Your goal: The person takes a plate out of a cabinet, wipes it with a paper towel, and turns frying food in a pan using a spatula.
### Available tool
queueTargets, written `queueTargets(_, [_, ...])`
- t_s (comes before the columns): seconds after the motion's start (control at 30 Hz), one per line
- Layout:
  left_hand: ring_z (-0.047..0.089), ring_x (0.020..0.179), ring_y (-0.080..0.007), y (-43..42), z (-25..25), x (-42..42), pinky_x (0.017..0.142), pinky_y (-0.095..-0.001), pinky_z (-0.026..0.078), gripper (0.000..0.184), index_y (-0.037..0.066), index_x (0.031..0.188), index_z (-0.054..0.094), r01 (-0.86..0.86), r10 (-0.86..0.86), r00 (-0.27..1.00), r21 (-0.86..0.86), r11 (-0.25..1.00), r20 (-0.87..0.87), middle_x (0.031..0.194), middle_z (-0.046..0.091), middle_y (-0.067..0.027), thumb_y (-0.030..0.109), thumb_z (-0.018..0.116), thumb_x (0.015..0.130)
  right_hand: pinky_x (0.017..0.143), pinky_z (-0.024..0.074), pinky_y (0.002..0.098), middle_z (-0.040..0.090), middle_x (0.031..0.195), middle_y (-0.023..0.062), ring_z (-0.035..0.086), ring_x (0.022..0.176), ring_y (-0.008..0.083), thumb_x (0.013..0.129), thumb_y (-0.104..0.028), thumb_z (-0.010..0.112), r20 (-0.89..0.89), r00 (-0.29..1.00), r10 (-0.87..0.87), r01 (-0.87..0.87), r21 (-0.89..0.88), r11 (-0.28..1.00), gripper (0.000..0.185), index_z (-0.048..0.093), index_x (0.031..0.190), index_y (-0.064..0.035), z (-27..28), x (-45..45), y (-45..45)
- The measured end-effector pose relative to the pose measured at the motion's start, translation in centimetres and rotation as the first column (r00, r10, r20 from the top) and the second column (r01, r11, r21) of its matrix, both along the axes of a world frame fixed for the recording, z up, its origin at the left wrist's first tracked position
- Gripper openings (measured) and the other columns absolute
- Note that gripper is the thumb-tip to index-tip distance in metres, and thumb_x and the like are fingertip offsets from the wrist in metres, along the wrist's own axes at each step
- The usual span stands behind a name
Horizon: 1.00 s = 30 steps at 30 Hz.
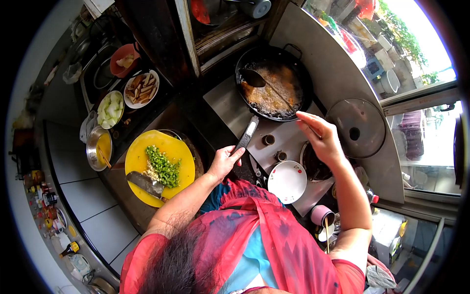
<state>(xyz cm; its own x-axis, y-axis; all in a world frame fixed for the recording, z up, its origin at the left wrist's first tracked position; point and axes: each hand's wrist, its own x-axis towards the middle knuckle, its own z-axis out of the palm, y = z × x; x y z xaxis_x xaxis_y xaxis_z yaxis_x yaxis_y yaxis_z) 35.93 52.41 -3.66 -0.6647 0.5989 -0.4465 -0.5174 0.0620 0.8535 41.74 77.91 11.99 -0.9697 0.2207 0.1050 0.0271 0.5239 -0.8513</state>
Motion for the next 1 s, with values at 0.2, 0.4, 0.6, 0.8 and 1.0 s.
queueTargets(0.2, [0.031, 0.046, -0.0013, 0.0, 0.2, 0.0, 0.043, -0.0214, 0.020, 0.021, 0.012, 0.081, 0.061, -0.011, 0.011, 1.000, 0.019, 1.000, 0.006, 0.061, 0.053, 0.0050, 0.031, 0.065, 0.090, 0.076, 0.0517, 0.0313, 0.062, 0.117, 0.0184, 0.065, 0.083, 0.0236, 0.079, 0.012, 0.046, 0.408, 0.912, 0.049, -0.227, 0.402, 0.887, 0.049, 0.045, 0.125, -0.0036, 4.9, -2.7, 2.8])
queueTargets(0.4, [0.045, 0.059, -0.0038, 0.0, 0.4, 0.0, 0.058, -0.0223, 0.035, 0.027, 0.007, 0.075, 0.060, -0.010, 0.010, 0.999, 0.009, 1.000, 0.030, 0.062, 0.053, 0.0042, 0.028, 0.063, 0.091, 0.073, 0.0526, 0.0433, 0.067, 0.079, 0.0169, 0.066, 0.080, 0.0361, 0.082, -0.004, 0.051, 0.437, 0.866, -0.242, -0.298, 0.841, 0.452, 0.017, 0.063, 0.094, -0.0022, 4.3, -6.6, 1.5])
queueTargets(0.6, [0.045, 0.058, -0.0038, 0.0, 0.6, 0.0, 0.057, -0.0222, 0.036, 0.026, 0.006, 0.076, 0.061, -0.028, 0.027, 0.999, 0.009, 1.000, 0.030, 0.062, 0.054, 0.0040, 0.027, 0.063, 0.091, 0.069, 0.0535, 0.0412, 0.066, 0.076, 0.0189, 0.066, 0.077, 0.0342, 0.093, -0.020, 0.052, 0.407, 0.889, -0.212, -0.312, 0.875, 0.369, 0.024, 0.064, 0.083, -0.0015, 5.2, -7.1, 1.5])
queueTargets(0.8, [0.045, 0.058, -0.0037, 0.2, -1.0, 0.3, 0.057, -0.0221, 0.036, 0.026, 0.006, 0.075, 0.061, -0.047, 0.047, 0.999, 0.057, 0.997, 0.001, 0.062, 0.053, 0.0042, 0.027, 0.063, 0.091, 0.070, 0.0533, 0.0440, 0.065, 0.077, 0.0226, 0.065, 0.078, 0.0395, 0.095, -0.025, 0.049, 0.492, 0.827, -0.271, -0.333, 0.818, 0.469, 0.036, 0.066, 0.080, 0.0025, 4.8, -6.3, 2.7])
queueTargets(1.0, [0.045, 0.057, -0.0037, 0.2, -1.1, 0.1, 0.056, -0.0221, 0.036, 0.027, 0.006, 0.075, 0.061, -0.034, 0.035, 0.999, 0.054, 0.998, -0.008, 0.061, 0.053, 0.0044, 0.027, 0.063, 0.091, 0.069, 0.0531, 0.0444, 0.065, 0.083, 0.0238, 0.064, 0.079, 0.0410, 0.095, -0.025, 0.051, 0.614, 0.738, -0.279, -0.386, 0.724, 0.572, 0.035, 0.065, 0.082, 0.0040, 4.8, -6.9, 3.4])
